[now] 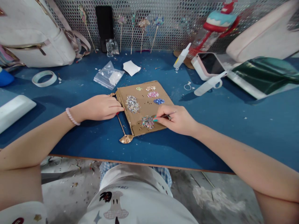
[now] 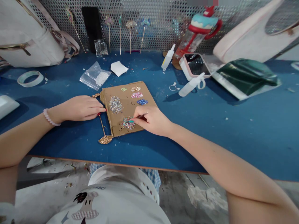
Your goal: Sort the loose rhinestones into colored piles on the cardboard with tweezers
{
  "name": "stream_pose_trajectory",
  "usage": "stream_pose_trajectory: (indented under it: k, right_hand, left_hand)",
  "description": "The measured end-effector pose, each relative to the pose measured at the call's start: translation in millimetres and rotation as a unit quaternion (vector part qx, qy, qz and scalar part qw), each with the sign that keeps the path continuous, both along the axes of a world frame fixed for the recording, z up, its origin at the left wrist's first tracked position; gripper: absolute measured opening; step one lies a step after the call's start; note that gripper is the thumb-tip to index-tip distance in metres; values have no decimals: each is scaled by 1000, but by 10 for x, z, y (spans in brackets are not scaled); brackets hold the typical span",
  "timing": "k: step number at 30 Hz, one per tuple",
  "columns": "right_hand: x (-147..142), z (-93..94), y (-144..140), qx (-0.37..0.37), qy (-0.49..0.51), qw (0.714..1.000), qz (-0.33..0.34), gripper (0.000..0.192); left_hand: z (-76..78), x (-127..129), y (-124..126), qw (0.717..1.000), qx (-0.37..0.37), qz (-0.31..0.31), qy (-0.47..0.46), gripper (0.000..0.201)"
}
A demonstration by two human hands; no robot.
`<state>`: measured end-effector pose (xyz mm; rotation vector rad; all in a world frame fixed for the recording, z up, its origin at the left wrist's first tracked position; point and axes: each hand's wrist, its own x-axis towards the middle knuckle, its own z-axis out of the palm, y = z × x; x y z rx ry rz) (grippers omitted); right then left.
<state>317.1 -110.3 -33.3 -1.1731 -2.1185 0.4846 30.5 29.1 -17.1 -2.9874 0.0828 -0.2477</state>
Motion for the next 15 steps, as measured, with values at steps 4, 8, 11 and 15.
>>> stream_pose_trajectory:
  k: [4, 8, 11, 15]
  right_hand:
    - [10, -7, 5, -2, -2, 1000, 2, 24]
    - [9, -3, 6, 11, 1, 1000, 5, 23]
    - [7, 4, 4, 9, 5, 1000, 5, 24]
    - [2, 8, 0, -8, 8, 1000, -3, 27]
  left_hand:
    - [3, 0, -3, 1000, -1, 2, -2, 32]
    - [9, -1, -10, 1000, 15, 2, 4, 33]
    - [9, 0, -11, 1000, 21, 5, 7, 33]
    - [4, -2, -5, 999, 34, -6, 1, 35]
